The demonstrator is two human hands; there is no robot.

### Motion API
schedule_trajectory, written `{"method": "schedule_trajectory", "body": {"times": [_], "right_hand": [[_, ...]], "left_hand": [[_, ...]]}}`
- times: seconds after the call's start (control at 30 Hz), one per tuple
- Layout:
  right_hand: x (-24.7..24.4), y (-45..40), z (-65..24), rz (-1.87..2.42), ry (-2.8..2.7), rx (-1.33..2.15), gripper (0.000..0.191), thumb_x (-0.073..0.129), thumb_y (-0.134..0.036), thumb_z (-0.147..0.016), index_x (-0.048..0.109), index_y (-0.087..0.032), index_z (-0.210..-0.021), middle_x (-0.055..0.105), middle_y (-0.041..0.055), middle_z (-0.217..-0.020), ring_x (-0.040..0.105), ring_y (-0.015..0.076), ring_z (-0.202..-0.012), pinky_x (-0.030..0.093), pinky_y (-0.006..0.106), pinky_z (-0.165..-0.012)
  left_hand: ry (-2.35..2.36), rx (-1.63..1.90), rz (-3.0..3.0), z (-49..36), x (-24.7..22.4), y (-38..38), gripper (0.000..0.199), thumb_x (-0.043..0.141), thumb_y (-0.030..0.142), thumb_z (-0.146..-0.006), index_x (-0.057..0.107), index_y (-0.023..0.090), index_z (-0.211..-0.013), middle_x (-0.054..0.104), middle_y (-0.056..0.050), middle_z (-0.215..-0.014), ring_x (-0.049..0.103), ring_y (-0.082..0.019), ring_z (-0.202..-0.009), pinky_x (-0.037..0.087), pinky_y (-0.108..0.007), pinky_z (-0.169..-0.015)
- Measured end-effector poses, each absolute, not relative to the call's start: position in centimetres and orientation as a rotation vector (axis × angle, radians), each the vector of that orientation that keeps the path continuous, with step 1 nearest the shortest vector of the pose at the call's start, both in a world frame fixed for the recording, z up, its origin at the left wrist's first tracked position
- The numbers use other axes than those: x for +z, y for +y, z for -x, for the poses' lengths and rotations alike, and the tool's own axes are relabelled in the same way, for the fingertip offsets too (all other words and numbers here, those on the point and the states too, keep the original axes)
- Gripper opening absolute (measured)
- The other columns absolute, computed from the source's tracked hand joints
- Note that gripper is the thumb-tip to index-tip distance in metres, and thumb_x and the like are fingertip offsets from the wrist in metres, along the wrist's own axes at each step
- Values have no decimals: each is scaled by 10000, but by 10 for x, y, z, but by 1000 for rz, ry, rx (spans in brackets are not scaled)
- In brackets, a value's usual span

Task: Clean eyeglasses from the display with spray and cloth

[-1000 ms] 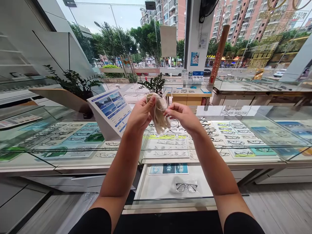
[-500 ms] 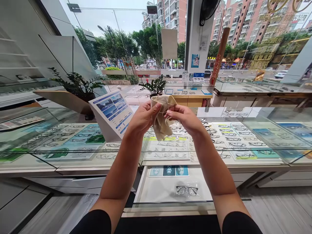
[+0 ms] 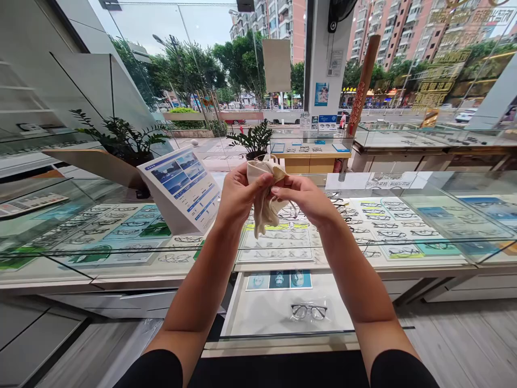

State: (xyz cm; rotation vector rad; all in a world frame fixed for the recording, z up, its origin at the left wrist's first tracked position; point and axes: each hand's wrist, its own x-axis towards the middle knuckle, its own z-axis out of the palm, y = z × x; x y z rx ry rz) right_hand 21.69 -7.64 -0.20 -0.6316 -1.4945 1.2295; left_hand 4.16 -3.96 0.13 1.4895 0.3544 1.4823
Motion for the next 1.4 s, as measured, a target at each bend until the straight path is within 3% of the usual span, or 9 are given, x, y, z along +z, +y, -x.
{"method": "schedule_trajectory", "body": {"times": [0.17, 0.3, 0.4, 0.53, 0.7, 0.9, 1.1, 1.27, 1.4], "right_hand": [[-3, -77, -215, 647, -1567, 1220, 380, 967, -506, -780, 814, -181, -903, 805, 51, -888, 711, 182, -872, 537, 356, -885], [2, -83, -221, 674, -1527, 1227, 353, 973, -482, -772, 814, -188, -884, 804, 51, -868, 718, 188, -864, 540, 358, -872], [4, -87, -224, 672, -1486, 1239, 346, 988, -466, -746, 821, -190, -873, 796, 44, -849, 707, 180, -841, 540, 348, -858], [3, -90, -222, 649, -1469, 1245, 344, 984, -460, -743, 830, -189, -889, 790, 41, -856, 692, 174, -841, 536, 339, -845], [0, -92, -214, 646, -1518, 1213, 362, 977, -483, -757, 828, -186, -902, 794, 45, -887, 691, 184, -876, 530, 353, -875], [1, -96, -209, 665, -1503, 1164, 381, 968, -503, -755, 816, -202, -932, 776, 36, -894, 666, 190, -874, 514, 366, -888], [5, -101, -211, 680, -1481, 1143, 352, 921, -525, -799, 720, -235, -791, 733, 18, -849, 638, 183, -873, 507, 356, -910], [7, -103, -221, 641, -1396, 1132, 298, 908, -484, -825, 722, -251, -820, 740, 26, -884, 678, 198, -919, 535, 366, -914], [7, -103, -229, 636, -1360, 1102, 255, 886, -437, -836, 713, -250, -824, 735, 28, -895, 690, 200, -927, 549, 370, -923]], "left_hand": [[414, 1563, -1593, -31, 5, -39, 538, 936, 676, -793, 736, 178, -753, 658, 1, -669, 553, -107, -573, 439, -256, -536], [339, 1359, -1682, -18, 9, -38, 524, 898, 679, -843, 743, 181, -787, 681, -17, -702, 606, -136, -626, 503, -273, -591], [276, 1262, -1712, -15, 12, -41, 466, 994, 568, -767, 774, 176, -893, 738, -29, -801, 662, -146, -707, 556, -267, -663], [264, 1340, -1675, -24, 9, -45, 535, 1079, 452, -642, 775, 185, -992, 768, -18, -855, 673, -136, -708, 564, -247, -657], [303, 1461, -1623, -33, 5, -51, 455, 994, 555, -772, 752, 185, -876, 723, -3, -761, 623, -114, -634, 514, -244, -594], [438, 1567, -1574, -32, 6, -51, 573, 889, 732, -817, 718, 187, -770, 675, 2, -683, 593, -125, -593, 461, -269, -549], [445, 1511, -1479, -23, 6, -40, 605, 926, 743, -761, 682, 193, -821, 690, 12, -713, 621, -115, -610, 482, -247, -563], [477, 1584, -1425, -12, 11, -37, 599, 928, 724, -771, 618, 213, -819, 662, 31, -681, 622, -109, -582, 470, -236, -533], [491, 1599, -1452, -7, 13, -35, 588, 944, 678, -770, 574, 229, -852, 702, 15, -713, 675, -136, -623, 529, -257, -581]]}}
